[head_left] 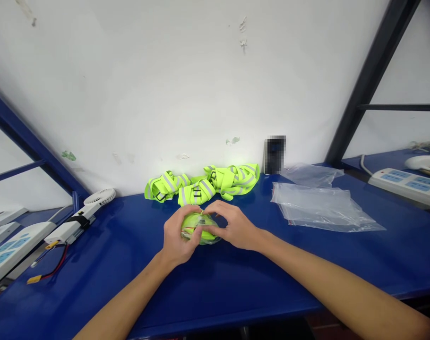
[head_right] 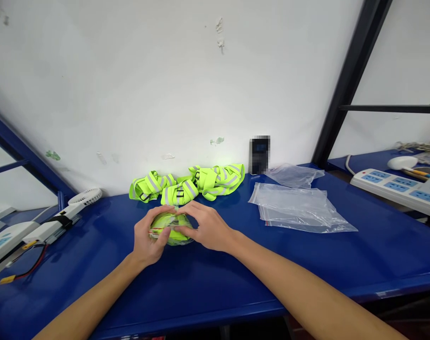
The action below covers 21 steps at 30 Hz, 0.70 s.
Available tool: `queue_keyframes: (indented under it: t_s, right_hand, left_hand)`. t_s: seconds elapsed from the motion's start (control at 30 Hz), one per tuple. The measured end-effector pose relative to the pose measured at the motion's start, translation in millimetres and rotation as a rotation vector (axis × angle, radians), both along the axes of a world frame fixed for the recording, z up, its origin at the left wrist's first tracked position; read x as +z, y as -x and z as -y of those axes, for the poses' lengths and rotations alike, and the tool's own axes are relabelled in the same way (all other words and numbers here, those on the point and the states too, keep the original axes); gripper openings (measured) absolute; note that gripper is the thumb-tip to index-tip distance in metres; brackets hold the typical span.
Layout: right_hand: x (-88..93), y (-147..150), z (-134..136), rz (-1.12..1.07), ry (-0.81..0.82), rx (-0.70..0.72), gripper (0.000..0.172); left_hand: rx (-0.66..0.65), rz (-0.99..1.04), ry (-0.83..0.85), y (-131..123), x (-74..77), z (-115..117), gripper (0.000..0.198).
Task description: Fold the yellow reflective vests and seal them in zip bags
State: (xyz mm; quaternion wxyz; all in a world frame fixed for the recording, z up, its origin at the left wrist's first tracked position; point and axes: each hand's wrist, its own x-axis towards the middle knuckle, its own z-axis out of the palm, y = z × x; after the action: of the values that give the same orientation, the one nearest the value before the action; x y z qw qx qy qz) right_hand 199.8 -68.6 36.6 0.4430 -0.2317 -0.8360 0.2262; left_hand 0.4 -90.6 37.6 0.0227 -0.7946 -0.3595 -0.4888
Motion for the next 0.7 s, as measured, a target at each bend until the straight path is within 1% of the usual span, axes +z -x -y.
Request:
queue_keyframes:
  t_s: [0.1, 0.17, 0.2, 0.27, 0.33, 0.37, 0.47, 0.57, 0.63, 0.7]
  right_hand:
    - [-8.0, 3.7, 0.0, 0.104, -0.054, -0.089, 0.02]
    - [-11.1, 6.2, -1.0, 0.121, -0.033, -0.131, 0.013]
    - [-11.8, 7.3, -2.2, 0.092, 0.016, -0.144, 0.012]
    - [-11.7, 8.7, -6.3, -0.02, 0.192, -0.162, 0.014]
    - [-11.1, 8.9, -11.2, -0.144, 0.383, -0.207, 0.021]
    - [-11.0, 8.8, -13.3, -0.195, 0.448, -0.235, 0.025]
    - [-12.1, 9.0, -15.8, -0.321, 0.531, -0.299, 0.035]
    - [-12.7, 10.6, -12.2, -0.382, 0.594, -0.243, 0.036]
    - [-11.1, 11.1, -8.6, -0.404, 0.641, -0.15, 0.035]
    - [-7.8, 10.7, -6.0, -0.425, 0.702, -0.031, 0.035]
  left_hand:
    - [-0.021, -0.082, -0.01, -5.3, -2.0, -0.3, 0.035]
    - [-0.043, -0.137, -0.031, -5.6, -0.1, -1.8, 0.04]
    - [-0.048, -0.14, -0.043, -5.1, 1.6, -2.5, 0.044]
    - [-0.032, -0.11, -0.072, -3.3, 5.6, -2.9, 0.052]
    - [0.005, -0.098, -0.102, -1.4, 8.7, -2.1, 0.059]
    - [0.02, -0.115, -0.104, -0.7, 9.5, -1.4, 0.063]
    - [0.025, -0.202, -0.058, 0.6, 8.6, -0.5, 0.076]
    - [0.038, -0.232, -0.04, 2.9, 6.4, -3.7, 0.084]
    - [0.073, -0.235, -0.049, 6.5, 5.9, -7.9, 0.085]
    - [0.099, -0.238, -0.047, 11.4, 6.2, -12.6, 0.079]
